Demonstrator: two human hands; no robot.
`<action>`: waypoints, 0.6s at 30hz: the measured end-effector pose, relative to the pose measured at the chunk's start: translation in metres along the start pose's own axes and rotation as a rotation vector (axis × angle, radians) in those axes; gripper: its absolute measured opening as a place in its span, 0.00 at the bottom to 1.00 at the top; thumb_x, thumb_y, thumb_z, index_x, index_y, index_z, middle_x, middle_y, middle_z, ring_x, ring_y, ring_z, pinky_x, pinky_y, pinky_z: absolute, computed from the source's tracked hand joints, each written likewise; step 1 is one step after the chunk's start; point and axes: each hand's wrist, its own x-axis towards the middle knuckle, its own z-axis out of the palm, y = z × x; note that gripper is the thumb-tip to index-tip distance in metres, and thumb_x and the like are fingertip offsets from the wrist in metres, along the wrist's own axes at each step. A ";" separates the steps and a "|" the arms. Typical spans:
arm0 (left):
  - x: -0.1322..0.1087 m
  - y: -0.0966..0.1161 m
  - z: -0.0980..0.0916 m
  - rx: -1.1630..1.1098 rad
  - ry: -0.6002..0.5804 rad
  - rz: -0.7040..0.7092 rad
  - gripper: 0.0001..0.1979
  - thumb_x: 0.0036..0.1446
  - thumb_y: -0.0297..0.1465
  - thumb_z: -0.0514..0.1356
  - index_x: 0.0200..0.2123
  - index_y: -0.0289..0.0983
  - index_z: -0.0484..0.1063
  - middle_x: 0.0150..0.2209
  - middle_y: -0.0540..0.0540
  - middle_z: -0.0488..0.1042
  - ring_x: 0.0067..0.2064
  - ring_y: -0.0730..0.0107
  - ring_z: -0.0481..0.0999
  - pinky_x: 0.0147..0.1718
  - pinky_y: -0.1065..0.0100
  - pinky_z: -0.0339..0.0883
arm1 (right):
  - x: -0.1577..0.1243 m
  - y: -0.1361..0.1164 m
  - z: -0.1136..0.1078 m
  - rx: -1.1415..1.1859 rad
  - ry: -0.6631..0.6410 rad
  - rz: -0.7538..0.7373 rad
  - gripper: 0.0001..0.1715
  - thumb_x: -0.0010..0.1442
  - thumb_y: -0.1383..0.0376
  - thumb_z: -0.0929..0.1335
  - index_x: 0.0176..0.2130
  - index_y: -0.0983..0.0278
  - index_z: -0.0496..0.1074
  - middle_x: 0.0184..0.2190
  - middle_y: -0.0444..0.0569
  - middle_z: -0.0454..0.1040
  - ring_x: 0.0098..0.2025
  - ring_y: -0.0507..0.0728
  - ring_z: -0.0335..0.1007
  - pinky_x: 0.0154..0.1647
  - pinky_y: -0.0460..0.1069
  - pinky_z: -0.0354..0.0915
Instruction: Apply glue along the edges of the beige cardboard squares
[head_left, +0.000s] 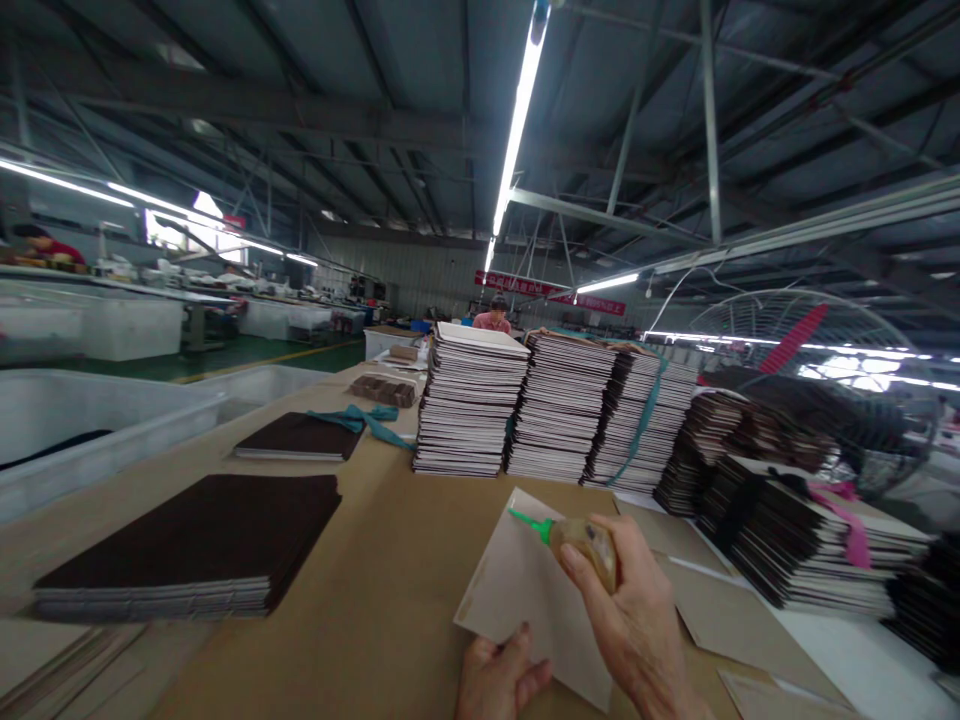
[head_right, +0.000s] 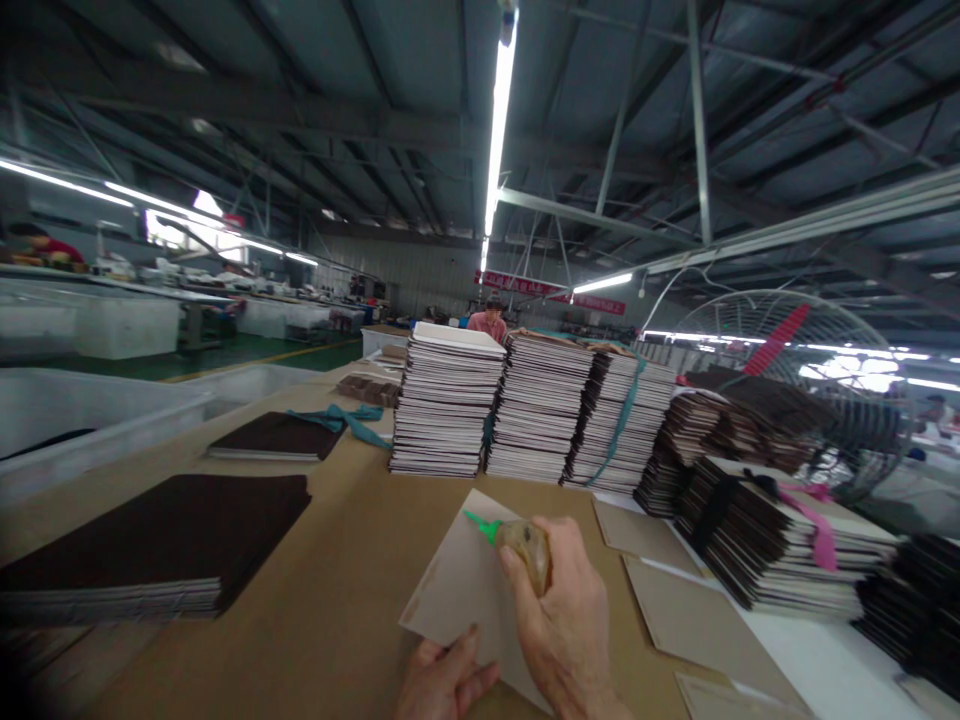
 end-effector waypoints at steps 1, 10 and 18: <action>0.000 0.000 0.000 0.000 -0.002 0.002 0.18 0.43 0.29 0.71 0.38 0.32 0.73 0.35 0.42 0.78 0.33 0.62 0.78 0.29 0.64 0.76 | -0.001 -0.001 0.000 0.000 -0.018 0.002 0.16 0.62 0.51 0.65 0.44 0.58 0.65 0.38 0.45 0.69 0.38 0.58 0.67 0.38 0.51 0.63; 0.000 0.000 0.000 0.004 -0.018 -0.010 0.18 0.41 0.30 0.71 0.37 0.33 0.73 0.37 0.41 0.78 0.34 0.60 0.79 0.30 0.63 0.76 | -0.005 -0.002 0.001 -0.007 -0.016 -0.030 0.15 0.62 0.52 0.65 0.44 0.58 0.65 0.37 0.45 0.69 0.38 0.58 0.67 0.37 0.51 0.63; 0.001 0.003 0.000 -0.004 -0.020 -0.040 0.17 0.43 0.26 0.70 0.38 0.33 0.71 0.35 0.43 0.78 0.33 0.61 0.78 0.29 0.63 0.77 | -0.007 0.001 0.002 -0.001 -0.002 -0.007 0.16 0.62 0.51 0.64 0.45 0.58 0.65 0.38 0.45 0.69 0.38 0.58 0.68 0.38 0.51 0.63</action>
